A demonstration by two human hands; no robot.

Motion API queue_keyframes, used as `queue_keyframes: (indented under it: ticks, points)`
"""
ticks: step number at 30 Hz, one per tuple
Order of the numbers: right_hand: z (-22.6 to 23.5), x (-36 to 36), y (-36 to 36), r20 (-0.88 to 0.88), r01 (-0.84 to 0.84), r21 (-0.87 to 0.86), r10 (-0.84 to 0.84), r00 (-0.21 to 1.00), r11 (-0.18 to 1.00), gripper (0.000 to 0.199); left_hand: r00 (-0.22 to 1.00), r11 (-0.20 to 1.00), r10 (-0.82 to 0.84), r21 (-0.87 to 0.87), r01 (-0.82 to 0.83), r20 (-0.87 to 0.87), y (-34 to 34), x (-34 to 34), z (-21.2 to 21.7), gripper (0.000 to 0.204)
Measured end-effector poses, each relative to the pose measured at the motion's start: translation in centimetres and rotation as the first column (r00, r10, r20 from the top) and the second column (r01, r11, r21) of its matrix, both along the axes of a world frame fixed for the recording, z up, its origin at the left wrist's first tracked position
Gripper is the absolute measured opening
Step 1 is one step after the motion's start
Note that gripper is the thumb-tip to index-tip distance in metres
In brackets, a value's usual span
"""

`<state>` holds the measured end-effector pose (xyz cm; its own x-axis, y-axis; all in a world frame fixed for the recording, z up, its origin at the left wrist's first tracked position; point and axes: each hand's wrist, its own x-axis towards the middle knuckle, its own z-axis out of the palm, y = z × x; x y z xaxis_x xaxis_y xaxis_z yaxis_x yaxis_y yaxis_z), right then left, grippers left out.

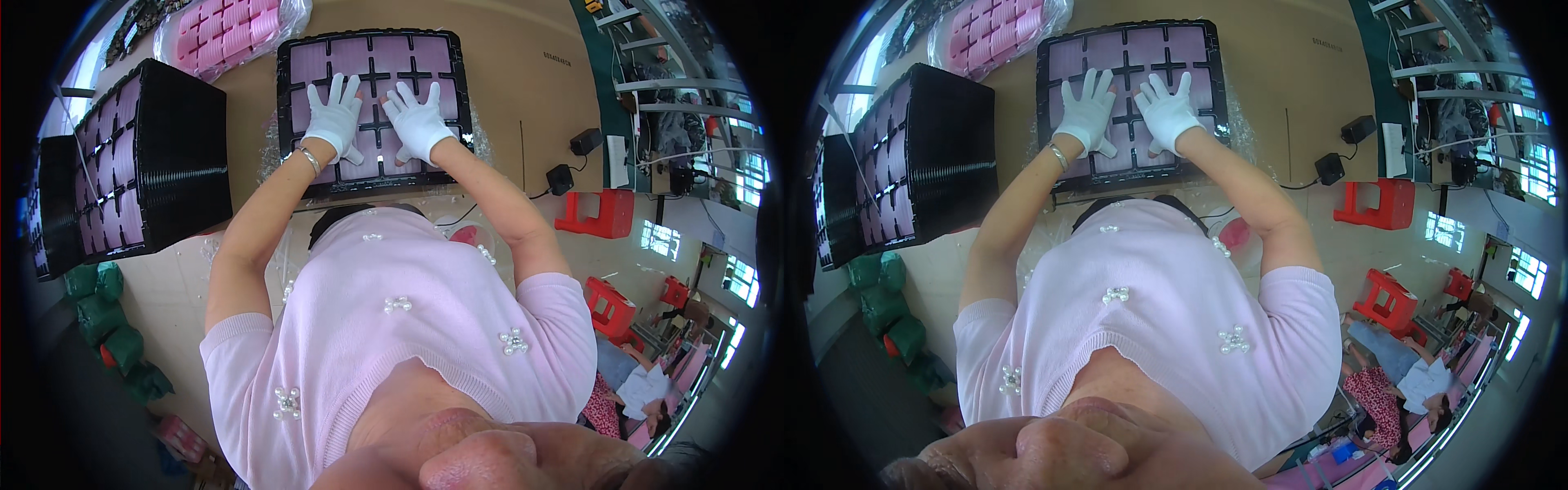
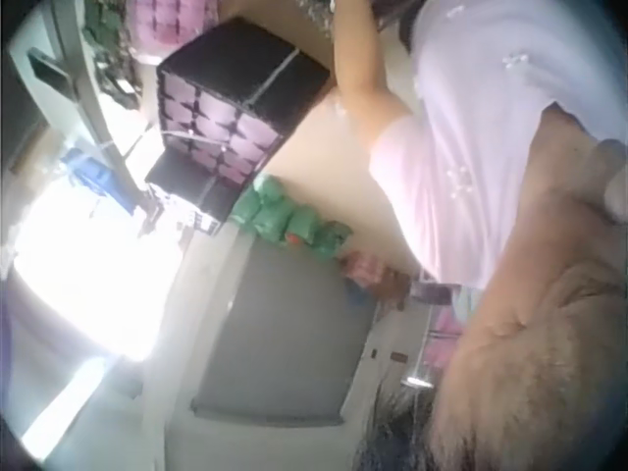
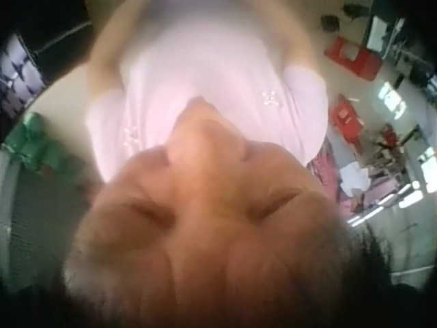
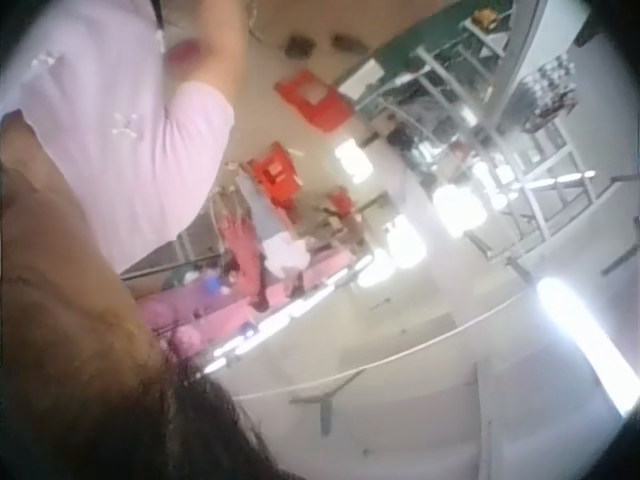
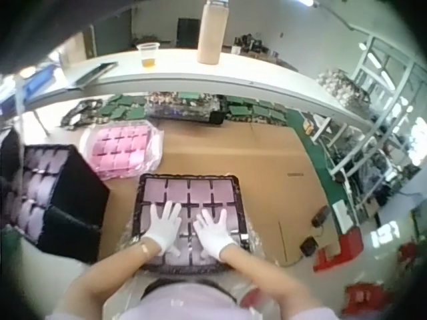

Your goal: Assembling protective components by placing pink foam inserts and white divider strips into black plastic trays.

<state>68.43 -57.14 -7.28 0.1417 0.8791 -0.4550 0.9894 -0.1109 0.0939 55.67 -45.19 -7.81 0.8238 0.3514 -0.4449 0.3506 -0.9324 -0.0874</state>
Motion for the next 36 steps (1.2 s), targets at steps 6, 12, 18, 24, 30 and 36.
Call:
queue_keyframes:
  ticks: [6, 12, 18, 24, 30, 36]
  points:
    - [0.0, 0.6, -0.5, -0.063, 0.001, 0.032, 0.001, 0.998, 0.999, 0.115, 0.998, 0.999, 0.012, 0.034, -0.01, -0.056, -0.2, 0.1, 1.4, 0.125]
    - [0.2, 0.3, -2.0, -0.065, 0.004, 0.125, 0.004, 0.998, 0.992, 0.116, 0.999, 0.999, 0.039, 0.022, -0.039, -0.006, -0.8, -1.0, 1.7, 0.113]
    - [-0.1, 1.3, -2.3, -0.158, 0.154, 0.096, -0.138, 0.978, 0.983, 0.112, 1.0, 0.994, 0.025, 0.103, -0.023, -0.017, -1.2, -1.1, 2.5, 0.111]
    - [-0.3, 9.2, -5.2, -0.779, 0.812, 0.23, -0.4, 0.484, 0.536, 0.092, 0.583, 0.614, 0.749, -0.66, -0.433, 0.315, 8.4, -6.9, -1.5, 0.097]
    - [-4.2, 12.6, -6.6, -0.836, 0.887, -0.428, -0.448, -0.317, 0.173, 0.085, 0.081, -0.327, 0.92, -0.867, -0.377, -0.383, 11.8, -8.0, -2.9, 0.104]
    - [-3.1, 10.4, -5.9, -0.836, 0.769, -0.548, -0.246, -0.49, 0.33, 0.064, 0.209, -0.533, 0.793, -0.818, -0.216, -0.572, 9.1, -7.2, -1.1, 0.111]
